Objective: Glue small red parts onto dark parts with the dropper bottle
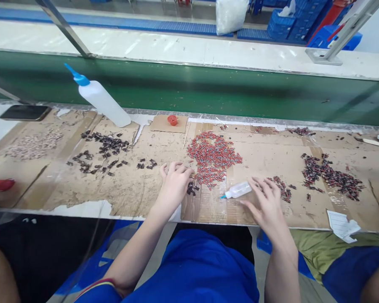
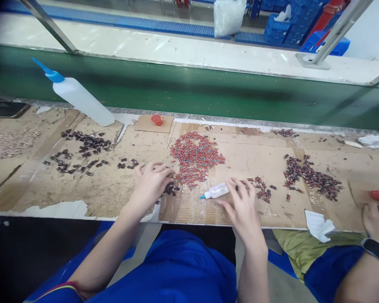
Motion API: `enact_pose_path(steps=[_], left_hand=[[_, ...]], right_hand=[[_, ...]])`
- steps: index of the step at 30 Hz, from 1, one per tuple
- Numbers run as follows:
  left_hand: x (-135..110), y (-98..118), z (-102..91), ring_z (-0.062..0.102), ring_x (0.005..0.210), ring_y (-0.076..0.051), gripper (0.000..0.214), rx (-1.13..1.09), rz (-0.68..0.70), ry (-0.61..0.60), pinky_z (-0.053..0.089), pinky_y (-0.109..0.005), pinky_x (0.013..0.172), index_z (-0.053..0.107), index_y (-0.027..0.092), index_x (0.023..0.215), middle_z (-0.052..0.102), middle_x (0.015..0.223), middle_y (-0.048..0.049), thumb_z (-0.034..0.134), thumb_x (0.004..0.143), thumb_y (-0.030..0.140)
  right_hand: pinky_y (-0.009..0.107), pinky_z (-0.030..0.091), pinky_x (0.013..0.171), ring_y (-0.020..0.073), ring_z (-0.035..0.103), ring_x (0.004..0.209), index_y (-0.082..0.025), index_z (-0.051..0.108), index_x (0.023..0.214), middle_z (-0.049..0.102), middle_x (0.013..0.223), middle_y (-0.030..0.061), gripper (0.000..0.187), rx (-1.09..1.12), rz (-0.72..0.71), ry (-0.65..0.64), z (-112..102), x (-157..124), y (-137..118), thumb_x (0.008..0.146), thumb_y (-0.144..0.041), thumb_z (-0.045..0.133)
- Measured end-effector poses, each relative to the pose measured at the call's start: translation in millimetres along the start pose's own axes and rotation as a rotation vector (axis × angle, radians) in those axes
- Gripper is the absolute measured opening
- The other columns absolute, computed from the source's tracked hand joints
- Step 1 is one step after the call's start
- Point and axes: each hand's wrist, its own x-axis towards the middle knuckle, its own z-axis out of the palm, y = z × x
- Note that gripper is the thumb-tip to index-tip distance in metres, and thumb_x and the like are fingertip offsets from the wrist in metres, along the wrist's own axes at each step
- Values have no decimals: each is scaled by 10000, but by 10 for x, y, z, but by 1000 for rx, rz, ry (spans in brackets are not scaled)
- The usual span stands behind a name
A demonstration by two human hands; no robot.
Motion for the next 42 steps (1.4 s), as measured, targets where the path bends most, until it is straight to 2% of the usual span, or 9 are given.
enact_pose_path(steps=[4, 10, 13, 17, 20, 22, 28, 34, 42], left_hand=[[-1, -8, 94, 511, 1015, -300, 224, 20, 25, -61, 267, -513, 935, 666, 223, 832, 722, 859, -65, 515, 857, 59], [6, -59, 123, 497, 987, -295, 214, 37, 61, -94, 288, -485, 903, 639, 202, 859, 694, 910, -98, 488, 849, 50], [4, 1, 36, 518, 957, -279, 193, -35, 5, -103, 306, -448, 857, 635, 203, 850, 696, 912, -89, 482, 878, 89], [-143, 239, -29, 557, 928, -224, 192, -245, -18, -54, 316, -387, 840, 641, 238, 920, 706, 933, -42, 467, 929, 157], [-321, 432, 71, 582, 927, -191, 263, -403, 15, -32, 322, -359, 831, 650, 276, 1045, 718, 979, -23, 435, 954, 155], [-417, 504, 189, 591, 945, -191, 265, -426, 52, 5, 309, -365, 833, 685, 289, 994, 733, 942, -10, 458, 955, 157], [-547, 460, 420, 578, 1002, -233, 136, -267, 72, 225, 269, -411, 864, 724, 284, 824, 757, 852, 5, 622, 897, 233], [-608, 415, 388, 595, 1028, -243, 141, -237, 68, 221, 292, -405, 857, 726, 279, 986, 772, 930, -18, 612, 905, 257], [-594, 415, 381, 655, 1025, -225, 137, -297, 10, 169, 312, -400, 870, 727, 278, 914, 778, 825, -6, 599, 908, 228]], right_hand=[[559, 410, 1005, 341, 404, 1245, -253, 590, 1236, 625, 1247, 92, 328, 44, -20, -149, 183, 79, 36, 914, -298, 541], [501, 474, 952, 309, 556, 1145, -216, 605, 1094, 676, 1122, 105, 288, 328, 175, -114, 154, 96, 16, 873, -401, 597], [382, 547, 748, 248, 665, 887, -215, 612, 1023, 708, 977, 81, 368, 580, 427, -3, 120, 32, -75, 771, -469, 697], [265, 487, 530, 165, 624, 623, -204, 653, 853, 688, 772, 30, 391, 1041, 620, 280, 213, -47, -204, 615, -478, 798], [228, 426, 462, 140, 598, 580, -206, 661, 801, 672, 740, 21, 359, 1330, 780, 450, 319, -59, -296, 595, -472, 788], [221, 417, 459, 137, 601, 586, -207, 659, 785, 678, 752, 23, 323, 1417, 858, 460, 371, -54, -352, 606, -451, 774], [238, 428, 492, 138, 597, 573, -196, 669, 793, 696, 745, 24, 270, 1247, 832, 410, 445, -75, -404, 650, -407, 759], [270, 478, 542, 166, 617, 584, -172, 688, 759, 699, 684, 31, 254, 987, 743, 291, 412, -57, -456, 725, -424, 711], [281, 508, 518, 187, 638, 544, -176, 671, 671, 701, 600, 37, 276, 825, 754, 272, 382, 40, -596, 744, -442, 672]])
